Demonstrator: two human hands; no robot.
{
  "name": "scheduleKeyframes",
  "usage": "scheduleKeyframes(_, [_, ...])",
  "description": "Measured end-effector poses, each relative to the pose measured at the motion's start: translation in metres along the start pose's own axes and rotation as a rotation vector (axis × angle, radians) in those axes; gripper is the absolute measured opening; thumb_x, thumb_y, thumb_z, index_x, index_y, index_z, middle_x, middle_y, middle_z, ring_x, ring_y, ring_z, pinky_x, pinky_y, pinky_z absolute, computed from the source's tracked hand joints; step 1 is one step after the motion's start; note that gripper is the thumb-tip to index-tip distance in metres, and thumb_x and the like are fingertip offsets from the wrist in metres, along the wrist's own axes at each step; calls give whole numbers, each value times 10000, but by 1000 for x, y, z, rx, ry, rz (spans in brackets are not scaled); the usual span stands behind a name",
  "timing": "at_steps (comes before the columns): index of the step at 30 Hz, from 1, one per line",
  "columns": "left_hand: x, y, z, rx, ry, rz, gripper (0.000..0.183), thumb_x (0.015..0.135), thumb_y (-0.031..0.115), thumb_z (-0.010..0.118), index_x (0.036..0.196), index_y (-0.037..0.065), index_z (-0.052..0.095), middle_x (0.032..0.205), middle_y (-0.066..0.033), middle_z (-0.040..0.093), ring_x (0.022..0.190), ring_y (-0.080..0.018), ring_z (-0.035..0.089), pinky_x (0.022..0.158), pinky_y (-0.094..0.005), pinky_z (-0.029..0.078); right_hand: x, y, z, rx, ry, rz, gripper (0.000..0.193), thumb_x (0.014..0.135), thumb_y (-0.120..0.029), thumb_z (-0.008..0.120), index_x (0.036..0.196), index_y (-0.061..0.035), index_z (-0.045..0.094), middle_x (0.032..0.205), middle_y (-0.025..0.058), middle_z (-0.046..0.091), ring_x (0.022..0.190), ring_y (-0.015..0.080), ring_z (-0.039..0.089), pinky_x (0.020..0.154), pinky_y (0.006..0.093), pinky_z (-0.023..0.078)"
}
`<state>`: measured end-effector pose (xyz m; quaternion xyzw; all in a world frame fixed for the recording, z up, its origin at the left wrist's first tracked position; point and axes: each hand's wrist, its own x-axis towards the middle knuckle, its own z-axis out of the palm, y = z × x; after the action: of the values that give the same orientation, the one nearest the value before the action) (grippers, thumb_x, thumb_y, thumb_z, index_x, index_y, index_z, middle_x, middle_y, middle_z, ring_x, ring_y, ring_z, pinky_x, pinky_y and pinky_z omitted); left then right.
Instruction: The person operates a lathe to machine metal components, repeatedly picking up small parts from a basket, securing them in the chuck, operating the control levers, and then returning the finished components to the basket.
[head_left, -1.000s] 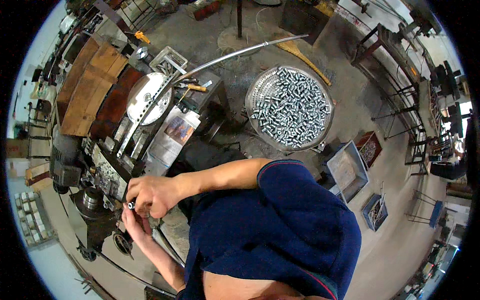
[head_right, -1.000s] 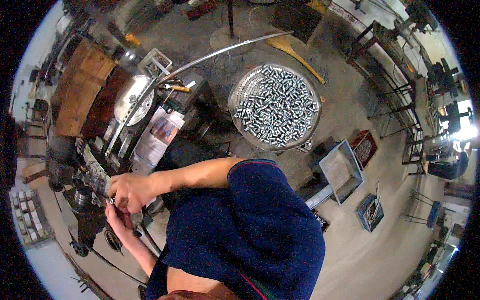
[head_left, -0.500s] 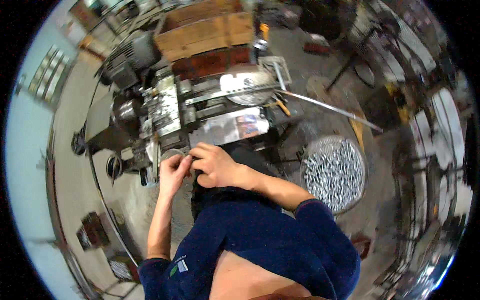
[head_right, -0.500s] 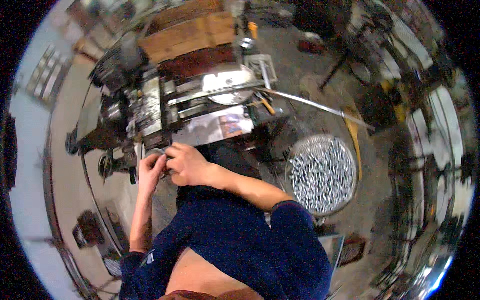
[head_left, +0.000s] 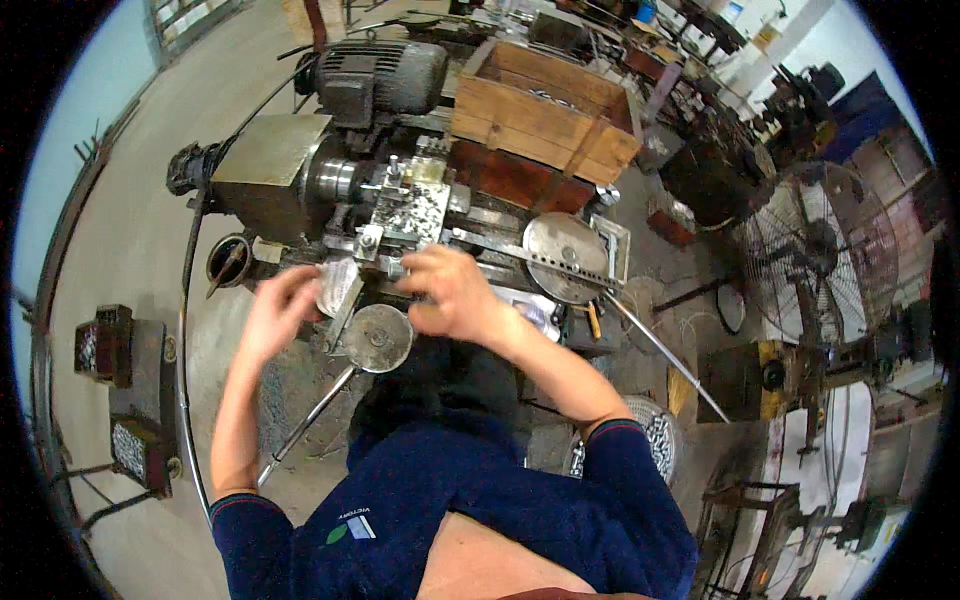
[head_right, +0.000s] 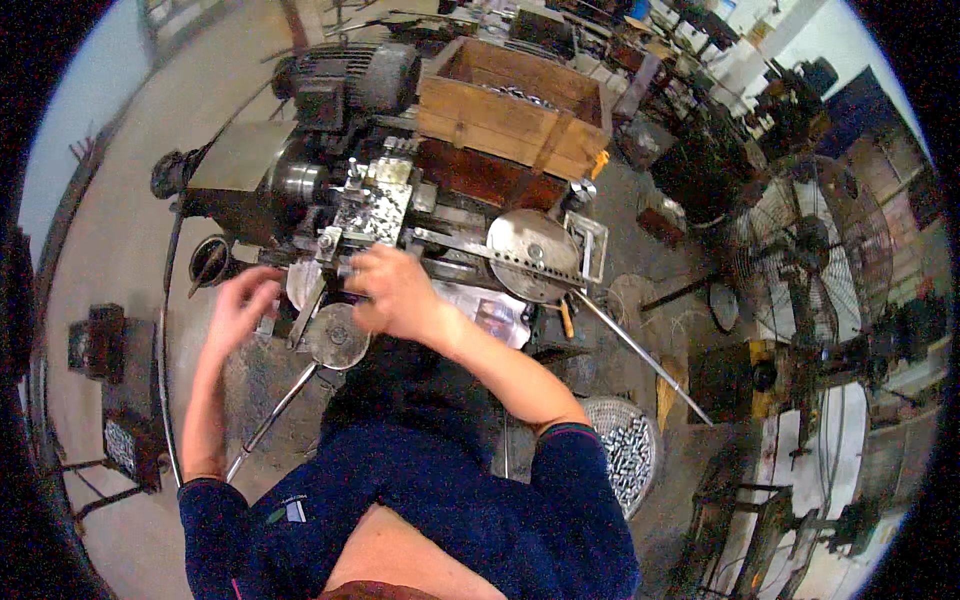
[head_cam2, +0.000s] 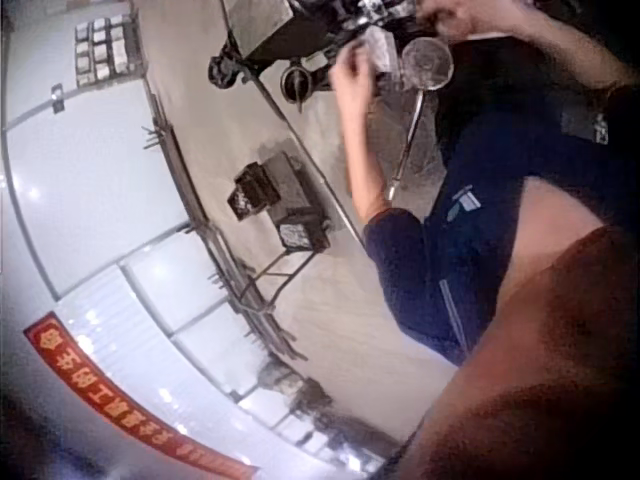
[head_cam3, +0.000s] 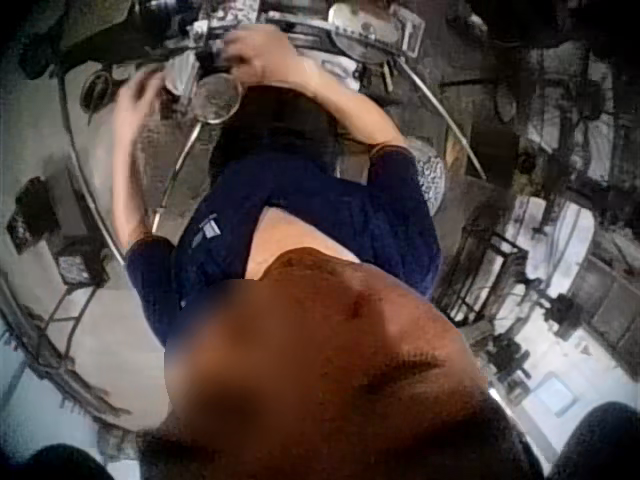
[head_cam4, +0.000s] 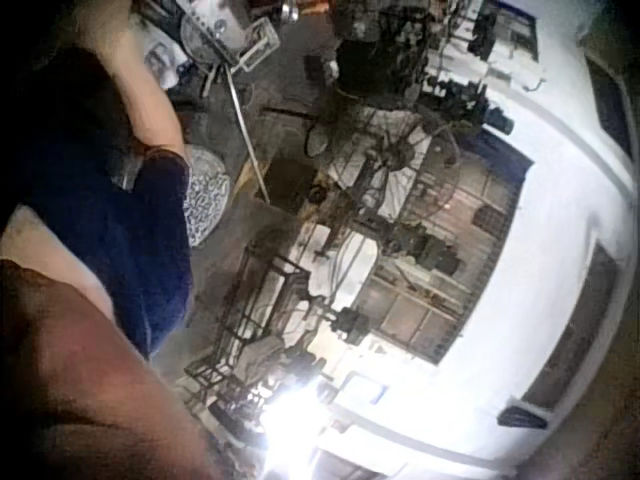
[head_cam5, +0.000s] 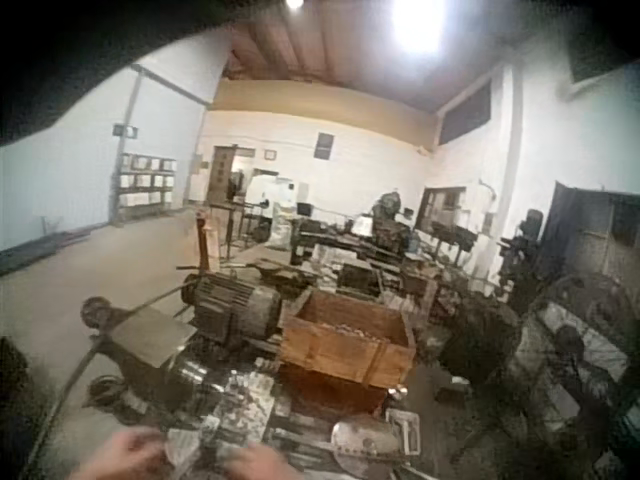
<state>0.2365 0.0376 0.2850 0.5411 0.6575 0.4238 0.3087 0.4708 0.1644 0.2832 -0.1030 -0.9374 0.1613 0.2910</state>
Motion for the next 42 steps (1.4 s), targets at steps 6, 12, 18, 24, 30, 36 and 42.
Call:
scheduleKeyframes(6, [-40, -94, -138, 791, 540, 88, 251, 830, 59, 492, 1069, 15, 556, 818, -175, 616, 706, -322, 587, 655, -371, 464, 114, 59, 35, -441, -189, 98, 251, 510, -224, 615, 679, -48, 675, 806, 93, 622, 862, 269, 538, 747, 363, 459])
scheduleKeyframes(12, [-105, -149, -158, 697, 445, -369, 499, 769, 215, 628, 1215, 43, 482, 851, -191, 614, 809, -321, 602, 707, -377, 460, 149, 91, 76, -576, -384, 185, 180, 545, -207, 622, 649, -67, 667, 744, 121, 645, 826, 288, 586, 809, 349, 442])
scheduleKeyframes(18, [-103, -178, -151, 682, 552, -418, 498, 711, 267, 645, 1104, -9, 512, 774, -197, 594, 758, -344, 588, 658, -421, 452, 150, 98, 85, -561, -430, 227, 221, 557, -251, 651, 646, -48, 661, 767, 141, 648, 827, 284, 584, 789, 343, 452])
scheduleKeyframes(24, [-102, -172, -160, 566, 507, -469, 346, 682, 224, 612, 938, 2, 537, 794, -204, 600, 789, -369, 582, 695, -443, 454, 152, 101, 95, -511, -285, 97, 241, 511, -177, 604, 693, -28, 658, 776, 148, 609, 838, 314, 555, 770, 381, 467])
scheduleKeyframes(30, [-104, -192, -173, 931, 457, -552, 220, 691, 98, 535, 892, 14, 563, 809, -201, 612, 797, -351, 595, 697, -452, 469, 148, 101, 89, -390, -261, 92, 227, 518, -177, 618, 678, -19, 649, 779, 133, 604, 824, 314, 546, 751, 387, 461])
scheduleKeyframes(36, [-92, -230, -283, 1337, 412, -475, 106, 729, 68, 514, 815, 39, 569, 761, -163, 613, 766, -320, 609, 672, -421, 479, 149, 102, 88, -473, -249, 104, 223, 504, -193, 632, 629, -8, 626, 713, 130, 594, 803, 308, 547, 737, 385, 463])
scheduleKeyframes(42, [-78, -236, -272, 1174, 545, -560, 223, 734, 81, 510, 938, 40, 590, 884, -182, 609, 871, -327, 590, 752, -426, 464, 133, 82, 60, -322, -73, -44, 347, 493, -175, 646, 802, -19, 652, 920, 121, 571, 936, 302, 502, 897, 393, 393])
